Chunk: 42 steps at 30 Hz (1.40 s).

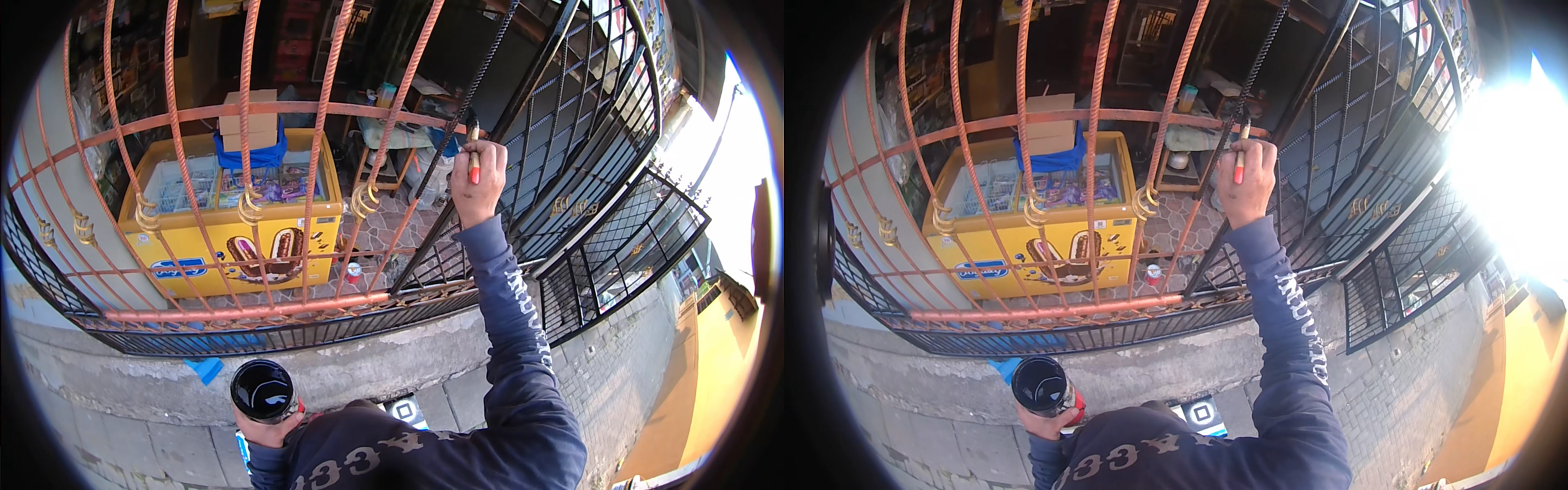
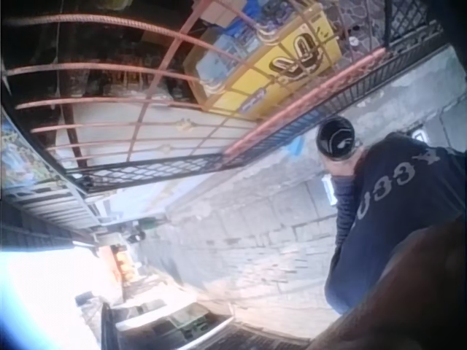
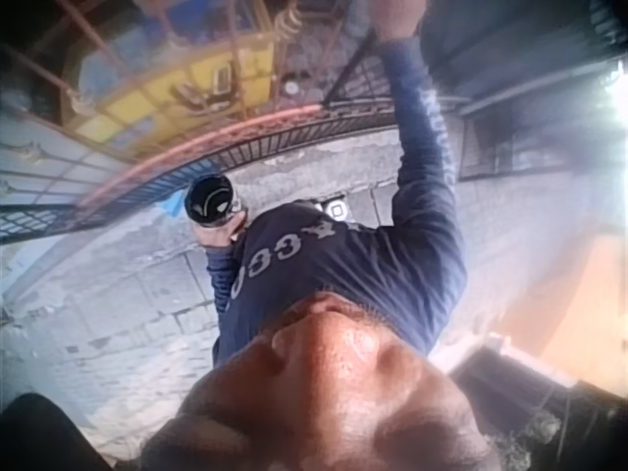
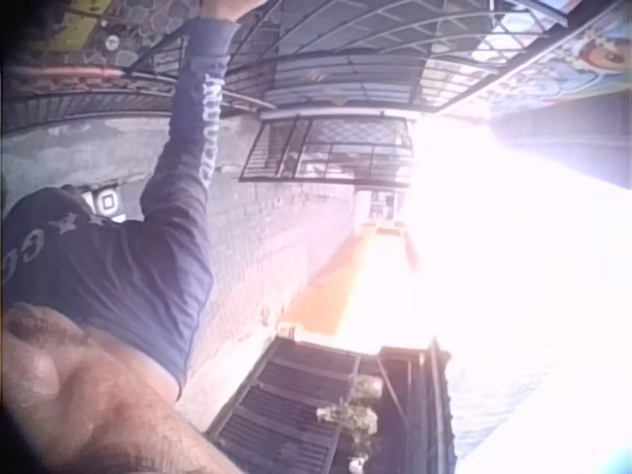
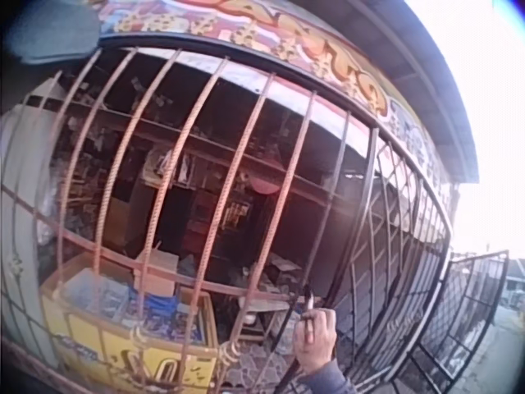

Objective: The person paints a metal gate black using a paintbrush and a paint can. They repeatedly dip the brush into the can and apply paint to vertical bars and horizontal rails of the gate in front of a shop.

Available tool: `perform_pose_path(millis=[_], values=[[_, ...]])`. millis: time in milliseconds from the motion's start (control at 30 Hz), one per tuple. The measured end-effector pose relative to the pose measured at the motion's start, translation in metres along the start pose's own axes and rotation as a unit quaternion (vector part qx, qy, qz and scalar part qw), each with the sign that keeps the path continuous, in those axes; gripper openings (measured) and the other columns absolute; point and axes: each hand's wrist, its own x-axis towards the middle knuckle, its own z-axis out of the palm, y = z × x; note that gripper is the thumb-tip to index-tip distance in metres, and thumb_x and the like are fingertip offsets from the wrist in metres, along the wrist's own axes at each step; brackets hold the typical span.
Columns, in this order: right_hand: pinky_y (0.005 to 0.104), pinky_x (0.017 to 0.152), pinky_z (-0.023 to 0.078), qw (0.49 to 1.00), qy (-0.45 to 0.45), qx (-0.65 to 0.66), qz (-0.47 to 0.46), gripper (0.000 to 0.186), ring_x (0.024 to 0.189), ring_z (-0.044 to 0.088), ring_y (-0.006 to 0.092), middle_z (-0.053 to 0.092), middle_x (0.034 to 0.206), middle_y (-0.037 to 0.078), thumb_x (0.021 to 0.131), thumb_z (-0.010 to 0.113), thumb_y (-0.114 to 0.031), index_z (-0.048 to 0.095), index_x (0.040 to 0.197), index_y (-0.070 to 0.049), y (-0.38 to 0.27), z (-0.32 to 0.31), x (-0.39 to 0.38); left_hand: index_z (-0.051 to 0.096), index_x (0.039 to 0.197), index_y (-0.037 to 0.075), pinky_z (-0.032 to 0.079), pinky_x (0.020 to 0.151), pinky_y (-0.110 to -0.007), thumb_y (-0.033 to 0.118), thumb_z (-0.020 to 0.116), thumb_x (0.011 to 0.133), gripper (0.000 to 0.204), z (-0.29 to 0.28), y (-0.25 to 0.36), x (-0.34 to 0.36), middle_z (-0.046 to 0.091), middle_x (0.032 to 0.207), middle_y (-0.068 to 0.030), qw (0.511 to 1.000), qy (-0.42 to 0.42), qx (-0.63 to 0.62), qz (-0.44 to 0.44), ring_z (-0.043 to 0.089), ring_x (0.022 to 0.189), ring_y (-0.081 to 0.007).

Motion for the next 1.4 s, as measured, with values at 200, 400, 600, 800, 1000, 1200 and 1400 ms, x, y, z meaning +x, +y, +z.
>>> perform_pose_path(millis=[200,400,600,800,1000,1200,1400], values=[[0.0471,0.075,0.055,1.0,-0.014,-0.001,0.006,0.017,0.086,0.065,0.0376,0.059,0.102,0.016,0.085,0.068,-0.003,0.062,0.101,-0.005,0.005,0.001,0.005,0.043,0.147,-0.001,0.053,0.104,-0.04,0.024,0.105,0.053,0.115,0.001,-0.008,0.003,0.063,0.133,-0.0147,1.0,-0.01,0.005,0.01,0.065,0.12,-0.0267],[0.0436,0.084,0.052,0.985,-0.154,-0.051,-0.058,0.019,0.097,0.061,0.0338,0.058,0.104,0.014,0.082,0.069,0.002,0.064,0.099,-0.003,0.005,-0.003,0.003,0.043,0.147,-0.001,0.052,0.105,-0.04,0.026,0.105,0.053,0.115,0.002,-0.01,0.004,0.063,0.132,-0.0146,1.0,-0.005,0.01,0.016,0.064,0.121,-0.0266],[0.0429,0.084,0.053,0.966,-0.215,-0.105,-0.096,0.02,0.099,0.06,0.0329,0.057,0.104,0.013,0.077,0.069,0.002,0.065,0.095,-0.005,0.001,-0.014,0.004,0.044,0.146,0.0,0.052,0.106,-0.04,0.022,0.104,0.055,0.111,0.005,0.001,0.007,0.063,0.132,-0.0141,1.0,-0.017,-0.023,0.004,0.064,0.121,-0.026],[0.0435,0.083,0.055,0.961,-0.221,-0.058,-0.157,0.017,0.101,0.062,0.0351,0.059,0.106,0.014,0.078,0.069,-0.001,0.067,0.094,-0.006,0.0,-0.019,0.013,0.045,0.145,0.0,0.053,0.105,-0.039,0.023,0.104,0.054,0.111,0.007,0.002,0.01,0.063,0.132,-0.0138,1.0,-0.011,-0.019,0.015,0.065,0.12,-0.0253],[0.0454,0.076,0.057,0.982,-0.154,0.009,-0.105,0.021,0.087,0.064,0.0367,0.057,0.101,0.015,0.08,0.07,-0.003,0.064,0.1,-0.006,-0.005,-0.015,0.025,0.045,0.145,0.0,0.053,0.105,-0.039,0.026,0.105,0.054,0.112,0.011,0.004,0.011,0.063,0.132,-0.014,1.0,-0.009,-0.005,0.018,0.065,0.121,-0.0257],[0.0443,0.073,0.057,0.987,-0.141,-0.049,-0.065,0.014,0.086,0.066,0.0352,0.059,0.102,0.014,0.084,0.07,-0.005,0.064,0.097,-0.005,-0.002,-0.017,0.038,0.044,0.145,0.0,0.053,0.105,-0.039,0.026,0.105,0.052,0.114,0.011,-0.007,0.01,0.062,0.133,-0.0136,0.999,-0.005,-0.026,0.029,0.065,0.121,-0.026],[0.0402,0.074,0.056,0.99,-0.134,-0.037,-0.013,0.014,0.079,0.069,0.0331,0.067,0.091,0.014,0.081,0.069,0.001,0.067,0.094,-0.003,0.002,-0.024,0.043,0.04,0.148,0.0,0.053,0.104,-0.039,0.026,0.105,0.053,0.118,0.003,-0.014,0.005,0.06,0.136,-0.015,1.0,-0.012,-0.006,0.015,0.064,0.123,-0.0266]])
